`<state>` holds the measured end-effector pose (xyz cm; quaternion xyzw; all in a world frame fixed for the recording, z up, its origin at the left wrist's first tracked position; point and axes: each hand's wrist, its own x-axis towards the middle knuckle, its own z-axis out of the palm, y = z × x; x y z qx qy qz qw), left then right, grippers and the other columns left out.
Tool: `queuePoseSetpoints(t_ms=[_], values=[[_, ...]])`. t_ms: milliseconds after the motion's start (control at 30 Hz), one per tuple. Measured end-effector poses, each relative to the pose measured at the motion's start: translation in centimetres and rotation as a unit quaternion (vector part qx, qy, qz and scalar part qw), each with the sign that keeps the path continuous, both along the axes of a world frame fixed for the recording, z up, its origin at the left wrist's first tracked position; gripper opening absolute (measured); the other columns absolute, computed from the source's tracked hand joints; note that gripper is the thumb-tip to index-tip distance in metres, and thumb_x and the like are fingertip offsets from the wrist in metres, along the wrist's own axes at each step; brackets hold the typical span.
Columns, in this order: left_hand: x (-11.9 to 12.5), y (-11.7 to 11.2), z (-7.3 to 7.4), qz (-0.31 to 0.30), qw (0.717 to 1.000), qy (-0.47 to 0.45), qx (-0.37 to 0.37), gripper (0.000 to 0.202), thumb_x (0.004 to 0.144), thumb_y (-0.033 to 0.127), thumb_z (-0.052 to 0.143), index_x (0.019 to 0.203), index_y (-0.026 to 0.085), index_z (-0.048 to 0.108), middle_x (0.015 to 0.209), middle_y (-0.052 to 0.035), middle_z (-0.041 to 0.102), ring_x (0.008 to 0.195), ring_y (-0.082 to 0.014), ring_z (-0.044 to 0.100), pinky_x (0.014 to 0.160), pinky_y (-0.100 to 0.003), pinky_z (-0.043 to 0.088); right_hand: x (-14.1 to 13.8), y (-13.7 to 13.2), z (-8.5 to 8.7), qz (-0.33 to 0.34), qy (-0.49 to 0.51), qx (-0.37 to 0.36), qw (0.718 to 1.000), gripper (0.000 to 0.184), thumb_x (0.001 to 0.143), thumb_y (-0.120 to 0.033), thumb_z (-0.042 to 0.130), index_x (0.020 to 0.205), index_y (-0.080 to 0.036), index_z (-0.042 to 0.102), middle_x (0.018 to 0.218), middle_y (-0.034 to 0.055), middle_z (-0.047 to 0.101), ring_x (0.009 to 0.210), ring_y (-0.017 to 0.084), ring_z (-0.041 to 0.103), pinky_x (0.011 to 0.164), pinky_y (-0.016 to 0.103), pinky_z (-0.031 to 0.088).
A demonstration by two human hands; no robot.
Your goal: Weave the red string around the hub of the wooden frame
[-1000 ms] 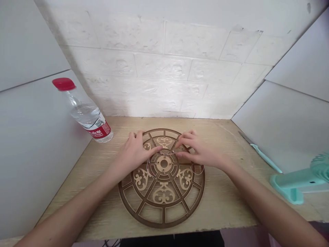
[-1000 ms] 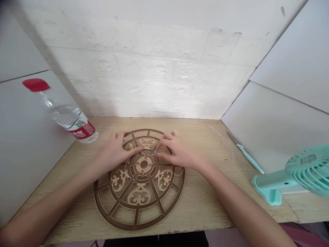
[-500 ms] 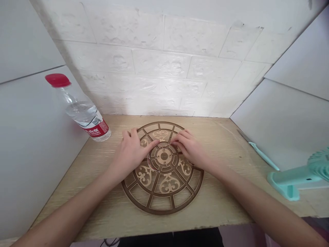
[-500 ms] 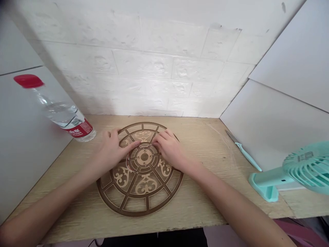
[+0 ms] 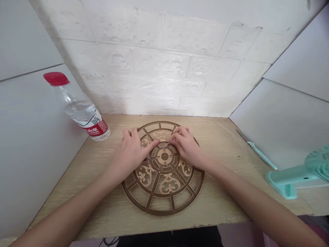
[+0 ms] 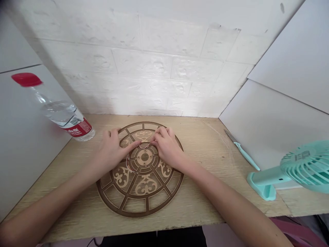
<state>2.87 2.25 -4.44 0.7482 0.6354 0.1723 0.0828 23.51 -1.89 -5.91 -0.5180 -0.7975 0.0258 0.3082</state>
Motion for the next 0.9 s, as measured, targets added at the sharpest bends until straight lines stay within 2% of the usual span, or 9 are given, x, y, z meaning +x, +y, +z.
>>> queuePoseSetpoints(t_ms=[167, 367, 633, 767, 900], values=[[0.0, -0.1, 0.1, 0.000, 1.000, -0.003, -0.003, 0.098, 0.067, 0.086, 0.037, 0.134, 0.013, 0.037, 0.124, -0.0213, 0.044, 0.106, -0.0386, 0.056, 0.081, -0.044, 0.045, -0.1, 0.0, 0.1, -0.005, -0.003, 0.002, 1.000, 0.016, 0.095, -0.019, 0.043, 0.088, -0.018, 0.058, 0.104, 0.0105, 0.055, 0.097, 0.024, 0.041, 0.086, 0.041, 0.043], [-0.1, 0.0, 0.0, 0.006, 0.999, -0.021, 0.025, 0.095, 0.067, 0.084, 0.041, 0.132, 0.014, 0.039, 0.123, -0.0202, 0.045, 0.108, -0.0376, 0.055, 0.083, -0.043, 0.044, -0.3, -0.3, 0.3, -0.006, -0.014, 0.032, 0.999, 0.017, 0.093, -0.014, 0.044, 0.088, -0.018, 0.060, 0.103, 0.0098, 0.056, 0.095, 0.024, 0.042, 0.086, 0.042, 0.043], [0.0, -0.2, 0.1, 0.001, 0.999, -0.029, 0.032, 0.094, 0.068, 0.084, 0.040, 0.132, 0.014, 0.040, 0.123, -0.0193, 0.045, 0.107, -0.0358, 0.055, 0.083, -0.042, 0.045, -0.4, -0.8, 0.9, -0.027, -0.014, 0.036, 0.999, 0.013, 0.092, -0.022, 0.049, 0.087, -0.017, 0.060, 0.101, 0.0097, 0.056, 0.098, 0.025, 0.042, 0.084, 0.040, 0.044], [0.0, -0.3, 0.2, -0.001, 0.999, -0.022, 0.031, 0.094, 0.069, 0.083, 0.040, 0.132, 0.015, 0.040, 0.122, -0.0193, 0.046, 0.108, -0.0357, 0.054, 0.084, -0.042, 0.044, 0.0, -0.8, 1.2, -0.002, -0.006, 0.026, 1.000, 0.011, 0.091, -0.020, 0.050, 0.088, -0.017, 0.060, 0.100, 0.0094, 0.056, 0.099, 0.024, 0.046, 0.084, 0.039, 0.046], [-0.1, -0.1, 0.2, 0.003, 0.999, -0.026, 0.042, 0.095, 0.068, 0.084, 0.040, 0.132, 0.013, 0.041, 0.123, -0.0206, 0.046, 0.110, -0.0366, 0.053, 0.084, -0.042, 0.044, 1.4, -0.6, 1.8, 0.048, -0.017, 0.026, 0.998, 0.022, 0.091, -0.014, 0.047, 0.104, -0.019, 0.063, 0.105, 0.0095, 0.055, 0.103, 0.023, 0.045, 0.086, 0.040, 0.048]])
